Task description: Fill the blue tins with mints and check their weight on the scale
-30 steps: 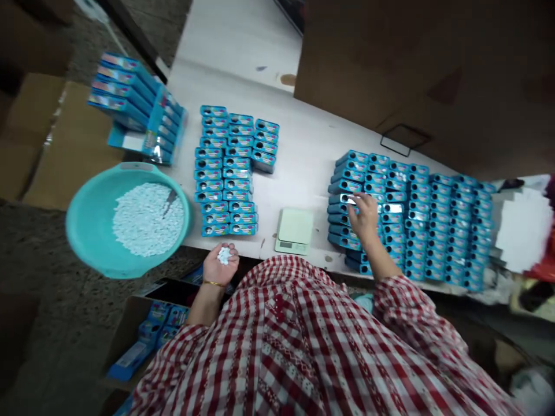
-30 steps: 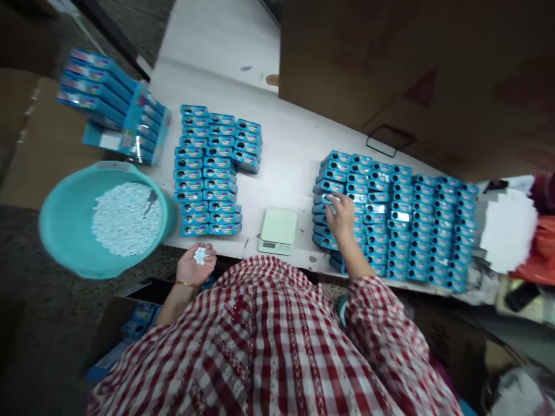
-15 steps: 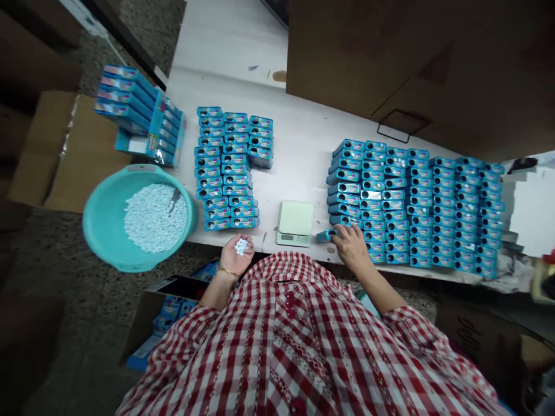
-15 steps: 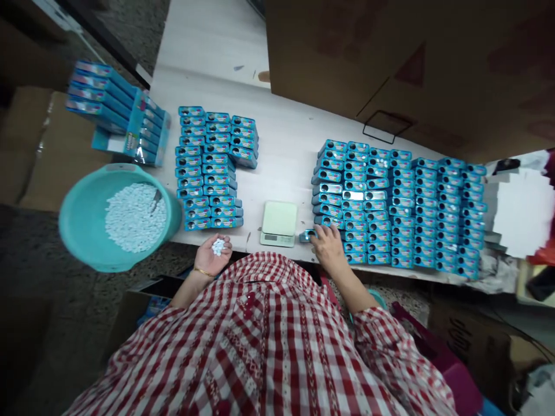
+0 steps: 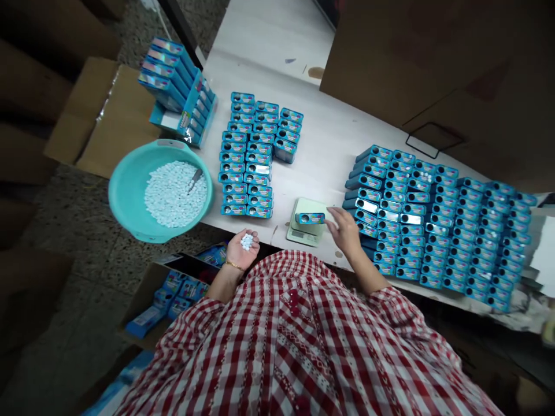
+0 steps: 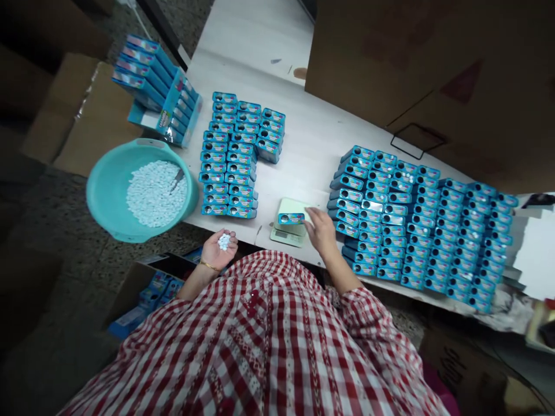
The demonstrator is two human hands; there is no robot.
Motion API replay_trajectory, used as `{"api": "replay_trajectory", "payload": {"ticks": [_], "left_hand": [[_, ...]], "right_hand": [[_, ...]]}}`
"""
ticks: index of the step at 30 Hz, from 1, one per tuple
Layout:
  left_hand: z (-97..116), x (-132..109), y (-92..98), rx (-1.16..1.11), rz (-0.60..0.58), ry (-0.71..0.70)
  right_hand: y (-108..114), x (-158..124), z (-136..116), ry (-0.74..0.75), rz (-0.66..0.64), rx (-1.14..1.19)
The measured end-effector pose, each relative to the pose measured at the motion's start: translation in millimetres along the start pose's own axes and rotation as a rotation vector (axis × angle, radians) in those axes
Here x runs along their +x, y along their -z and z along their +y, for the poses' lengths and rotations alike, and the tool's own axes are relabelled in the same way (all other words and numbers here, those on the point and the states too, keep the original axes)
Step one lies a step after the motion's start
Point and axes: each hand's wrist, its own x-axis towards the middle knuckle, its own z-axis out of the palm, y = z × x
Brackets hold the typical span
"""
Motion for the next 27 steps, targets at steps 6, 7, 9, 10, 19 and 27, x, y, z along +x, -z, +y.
{"api": "replay_trajectory", "payload": {"ticks": [6, 7, 9, 10, 19, 27], "left_hand": [[1.7, 2.6, -9.0, -0.007, 0.061, -0.021], [1.8, 2.8, -10.2, -0.008, 0.066, -0.025], [1.9, 3.2, -10.8, -0.006, 0.075, -0.032], [1.9, 3.4, -10.2, -0.004, 0.077, -0.036], [-1.5, 3.2, -3.2, -0.004, 0.091, -0.042], [-12.3, 4.4, -13.1, 0.011, 0.048, -0.031]], "right_hand": [[-20.2, -29.9, 34.6, -0.336, 0.025, 0.398], [-24.7, -32.1, 35.4, -0.349, 0.023, 0.419], [-31.5, -34.9, 35.3, -0.360, 0.021, 0.445], [-33.6, -35.6, 35.0, -0.357, 0.017, 0.453], [-32.0, -28.7, 31.0, -0.290, -0.004, 0.433], [-5.4, -12.8, -1.3, -0.069, -0.003, 0.203]]}}
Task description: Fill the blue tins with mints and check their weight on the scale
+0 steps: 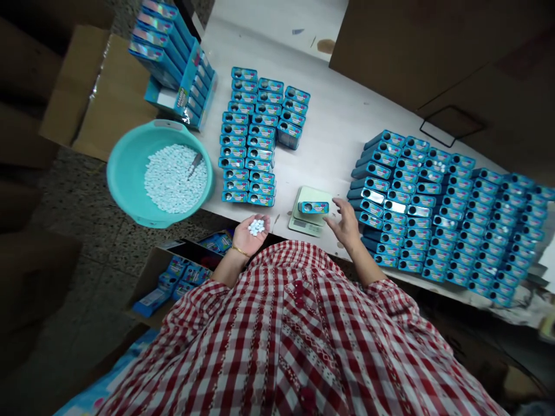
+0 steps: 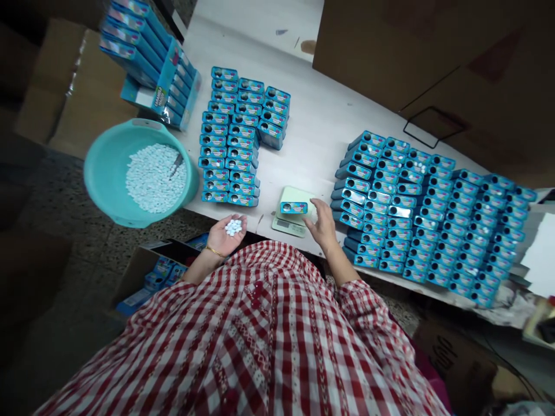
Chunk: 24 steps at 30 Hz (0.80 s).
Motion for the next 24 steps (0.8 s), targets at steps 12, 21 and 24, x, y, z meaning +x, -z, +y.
{"api": "replay_trajectory", "payload": {"ticks": [12, 21, 24], "left_hand": [[-38.8, 9.7, -29.9, 0.066, -0.193, 0.223], [-44.9, 16.9, -41.9, 0.064, -0.269, 0.210], [-43.4, 22.2, -44.2, 0.091, -0.265, 0.203]], "right_hand": [[-32.2, 17.7, -112.8, 0.428, -0.514, -0.333], [-20.8, 28.8, -78.0, 0.346, -0.374, -0.044], [-15.5, 38.0, -60.4, 0.242, -0.259, 0.025]]}}
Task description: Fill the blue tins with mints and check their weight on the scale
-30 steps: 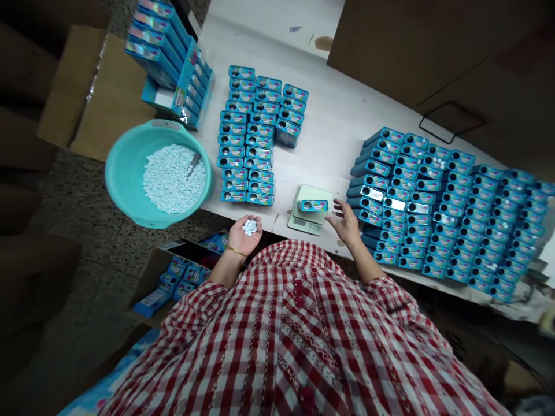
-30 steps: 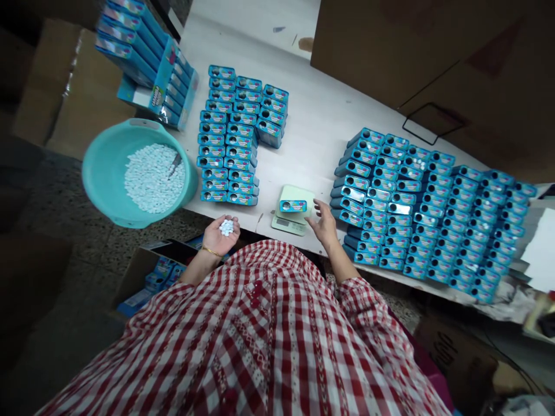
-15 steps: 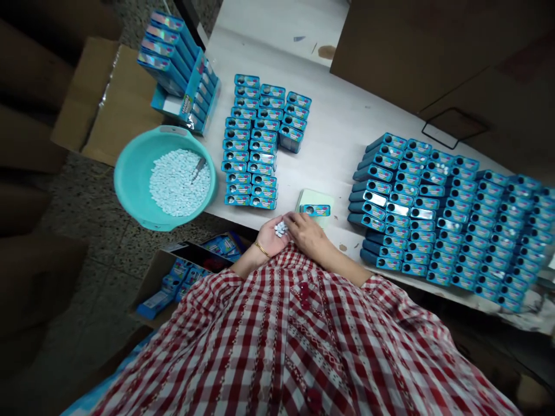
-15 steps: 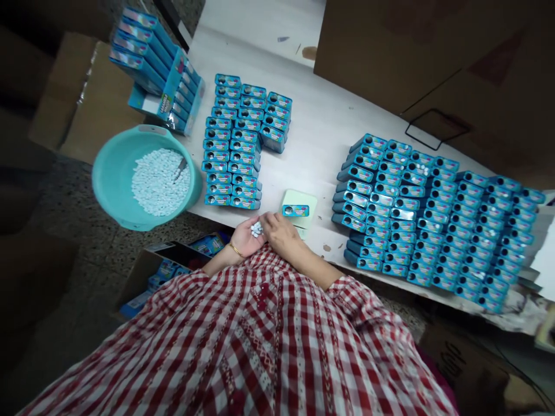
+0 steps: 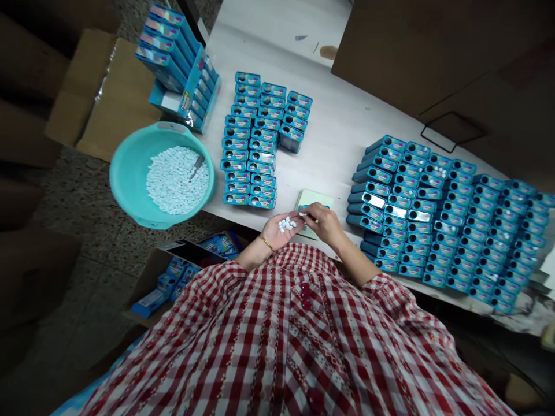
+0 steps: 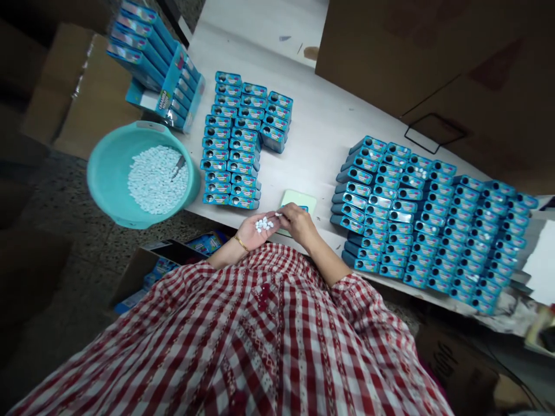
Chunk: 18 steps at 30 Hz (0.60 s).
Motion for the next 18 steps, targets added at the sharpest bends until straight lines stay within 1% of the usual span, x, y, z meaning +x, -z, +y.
{"api": "replay_trajectory", "payload": {"ticks": [2, 4, 6, 8, 14, 18], "left_hand": [[3.1, 1.7, 3.7, 0.020, 0.017, -0.004], [6.4, 1.6, 9.6, 0.022, 0.022, -0.028], [9.4, -0.2, 15.6, 0.014, 0.023, -0.049], [12.0, -3.5, 20.3, 0.005, 0.028, -0.062], [17.9, -14.1, 26.6, -0.031, 0.068, -0.103], [19.1, -15.3, 30.1, -0.039, 0.068, -0.105]], "right_hand": [[2.4, 0.8, 9.5, -0.044, 0.001, -0.053], [2.5, 0.4, 15.4, -0.078, -0.044, -0.140], [1.8, -0.7, 18.1, -0.102, -0.088, -0.199], [2.4, -2.2, 18.6, -0.117, -0.088, -0.208], [13.0, -3.9, 16.7, -0.116, 0.015, -0.078], [13.5, -2.3, 15.8, -0.118, 0.061, 0.031]]}}
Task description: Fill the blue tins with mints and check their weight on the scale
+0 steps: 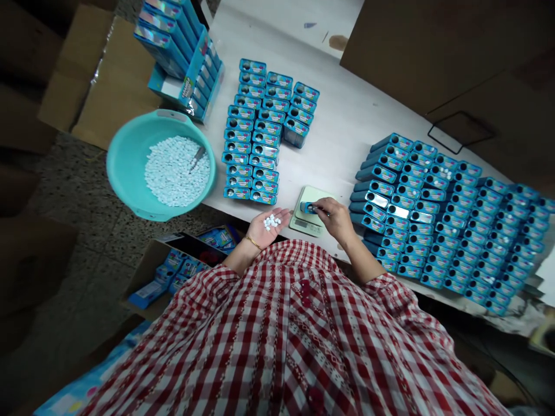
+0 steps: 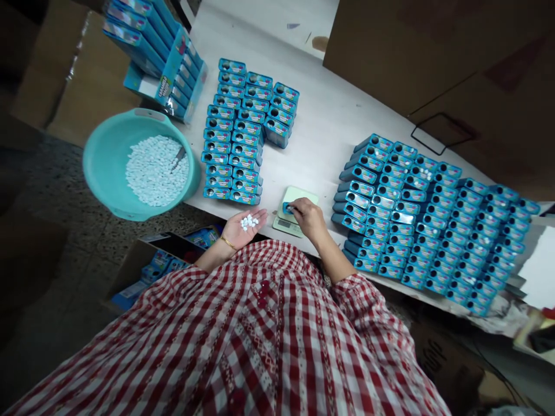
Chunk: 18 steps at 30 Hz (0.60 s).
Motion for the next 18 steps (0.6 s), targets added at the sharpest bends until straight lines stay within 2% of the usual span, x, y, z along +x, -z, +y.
{"api": "replay_trajectory", "payload": {"ticks": [5, 9, 14, 18], "left_hand": [[2.0, -1.3, 3.6, 0.009, 0.005, -0.016], [4.7, -3.7, 6.7, 0.007, 0.028, -0.028], [6.3, -3.9, 12.4, -0.003, 0.015, -0.041], [7.7, -4.4, 16.5, -0.005, 0.021, -0.052]], "right_hand": [[-3.4, -2.2, 2.8, -0.048, 0.116, 0.042], [-5.3, -5.5, 5.4, -0.019, 0.090, 0.063], [-7.1, -7.4, 5.4, -0.016, 0.163, 0.057], [-0.6, -8.8, 9.7, -0.016, 0.172, 0.071]]}}
